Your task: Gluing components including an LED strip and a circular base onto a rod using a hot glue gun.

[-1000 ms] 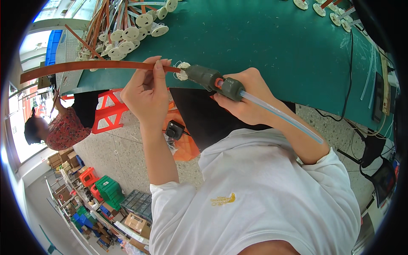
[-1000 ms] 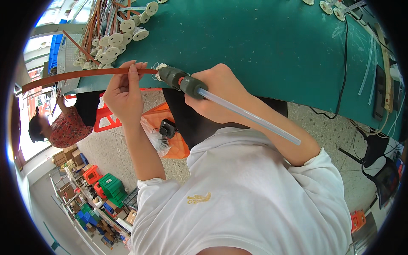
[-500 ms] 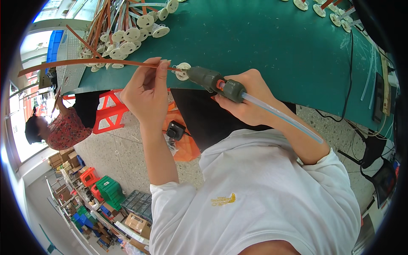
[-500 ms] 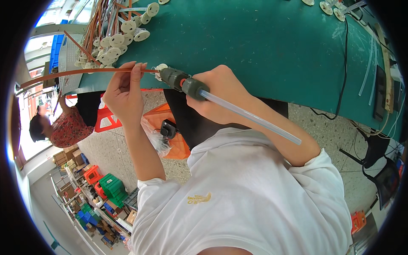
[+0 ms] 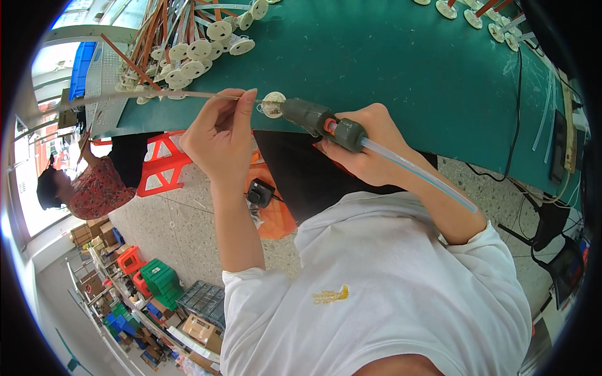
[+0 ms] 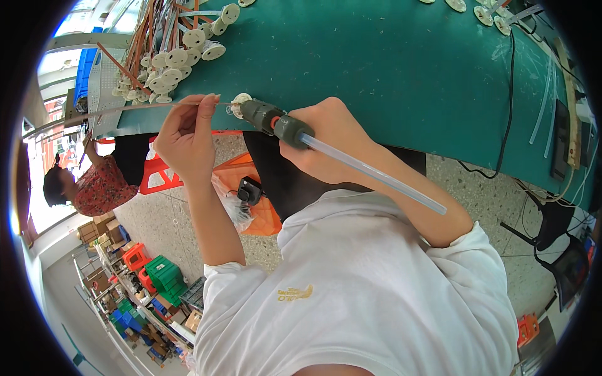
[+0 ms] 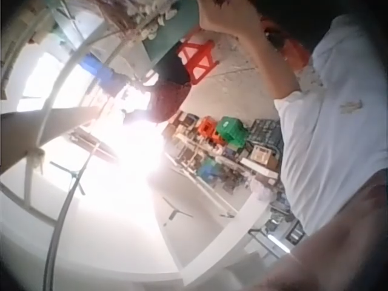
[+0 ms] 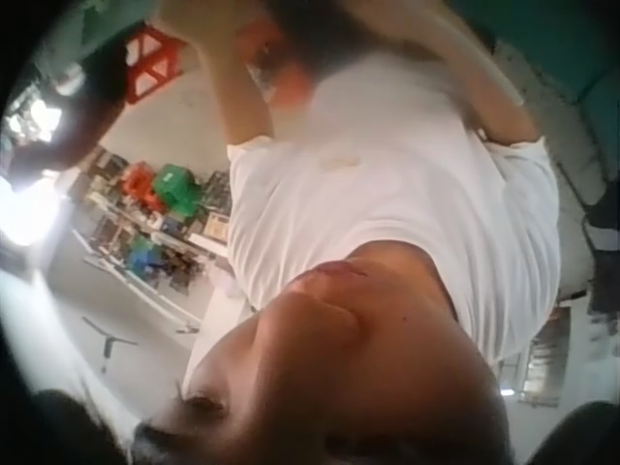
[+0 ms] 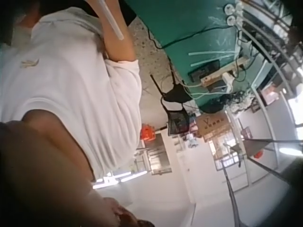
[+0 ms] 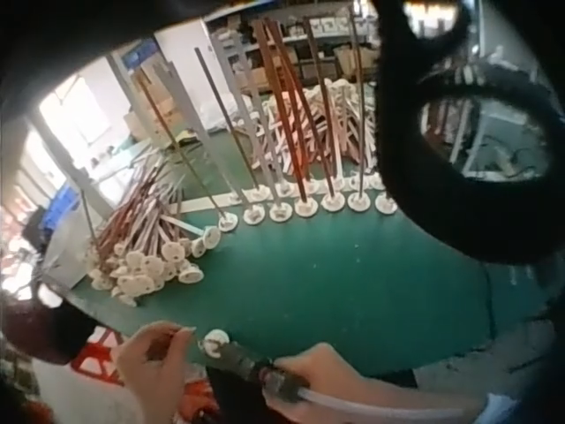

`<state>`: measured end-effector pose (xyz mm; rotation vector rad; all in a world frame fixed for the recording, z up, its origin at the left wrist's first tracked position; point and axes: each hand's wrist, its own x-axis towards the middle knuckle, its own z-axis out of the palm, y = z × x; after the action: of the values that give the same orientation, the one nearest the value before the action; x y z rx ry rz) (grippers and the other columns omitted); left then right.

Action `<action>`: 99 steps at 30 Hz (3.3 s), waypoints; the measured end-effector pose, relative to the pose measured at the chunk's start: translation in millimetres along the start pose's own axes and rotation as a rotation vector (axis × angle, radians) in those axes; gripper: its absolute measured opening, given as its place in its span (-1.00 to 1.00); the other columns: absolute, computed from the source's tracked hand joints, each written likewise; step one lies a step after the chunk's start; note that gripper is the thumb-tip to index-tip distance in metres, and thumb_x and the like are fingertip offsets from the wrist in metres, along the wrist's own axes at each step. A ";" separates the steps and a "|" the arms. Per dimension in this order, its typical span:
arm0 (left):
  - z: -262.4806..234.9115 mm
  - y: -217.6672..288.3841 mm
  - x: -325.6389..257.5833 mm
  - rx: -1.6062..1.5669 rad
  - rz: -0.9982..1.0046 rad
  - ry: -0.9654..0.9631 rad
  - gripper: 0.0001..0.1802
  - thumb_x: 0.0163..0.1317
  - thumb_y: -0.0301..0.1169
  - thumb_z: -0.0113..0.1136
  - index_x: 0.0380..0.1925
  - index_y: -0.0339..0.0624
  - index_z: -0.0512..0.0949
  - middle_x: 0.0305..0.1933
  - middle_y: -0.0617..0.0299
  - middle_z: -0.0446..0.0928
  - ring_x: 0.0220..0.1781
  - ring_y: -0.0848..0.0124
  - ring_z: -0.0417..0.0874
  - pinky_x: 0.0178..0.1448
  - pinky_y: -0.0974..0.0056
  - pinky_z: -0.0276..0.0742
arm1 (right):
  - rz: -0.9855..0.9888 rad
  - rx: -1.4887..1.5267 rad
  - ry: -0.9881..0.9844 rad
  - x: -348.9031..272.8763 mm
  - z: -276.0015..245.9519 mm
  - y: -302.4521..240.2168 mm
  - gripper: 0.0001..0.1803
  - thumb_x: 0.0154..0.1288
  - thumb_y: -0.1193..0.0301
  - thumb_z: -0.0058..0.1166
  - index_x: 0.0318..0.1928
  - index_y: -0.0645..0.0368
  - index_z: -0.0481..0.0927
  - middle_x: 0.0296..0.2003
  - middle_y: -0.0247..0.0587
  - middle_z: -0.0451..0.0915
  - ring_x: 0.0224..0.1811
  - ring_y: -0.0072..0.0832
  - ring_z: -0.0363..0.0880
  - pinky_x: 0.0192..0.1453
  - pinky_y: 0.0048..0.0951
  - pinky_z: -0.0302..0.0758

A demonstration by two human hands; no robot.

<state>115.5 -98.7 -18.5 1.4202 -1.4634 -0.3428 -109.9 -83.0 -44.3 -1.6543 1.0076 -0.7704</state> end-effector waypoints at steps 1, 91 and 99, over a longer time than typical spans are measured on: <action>-0.3 -0.3 0.2 0.020 0.016 0.003 -0.85 0.18 -0.48 0.50 -0.40 -0.35 0.70 -0.55 0.27 0.66 -0.49 0.65 0.63 -0.35 0.55 0.51 | 0.017 0.005 -0.009 0.0 -0.5 -1.0 -0.87 0.13 0.47 0.26 -0.42 0.31 0.64 -0.65 -0.09 0.56 -0.64 -0.34 0.53 -0.48 -0.37 0.42; 9.0 4.0 5.5 0.179 0.153 0.103 -0.81 0.14 -0.48 0.53 -0.49 -0.33 0.68 -0.59 0.24 0.67 -0.57 0.59 0.68 -0.37 0.51 0.57 | -0.220 -0.151 0.198 -0.2 11.2 9.3 -0.80 -0.05 0.46 0.35 -0.60 0.19 0.55 -0.71 -0.18 0.52 -0.69 -0.20 0.53 -0.57 -0.38 0.42; 9.8 7.1 6.6 0.182 0.158 0.107 -0.82 0.17 -0.46 0.52 -0.48 -0.32 0.69 -0.55 0.22 0.70 -0.54 0.54 0.72 -0.38 0.50 0.57 | -0.251 -0.183 0.194 0.0 10.6 10.4 -0.77 -0.07 0.46 0.35 -0.63 0.18 0.51 -0.71 -0.18 0.52 -0.68 -0.17 0.53 -0.58 -0.35 0.43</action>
<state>105.1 -106.8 -14.3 1.4313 -1.5372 -0.0346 -103.4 -79.9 -57.3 -1.9167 1.0409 -1.0473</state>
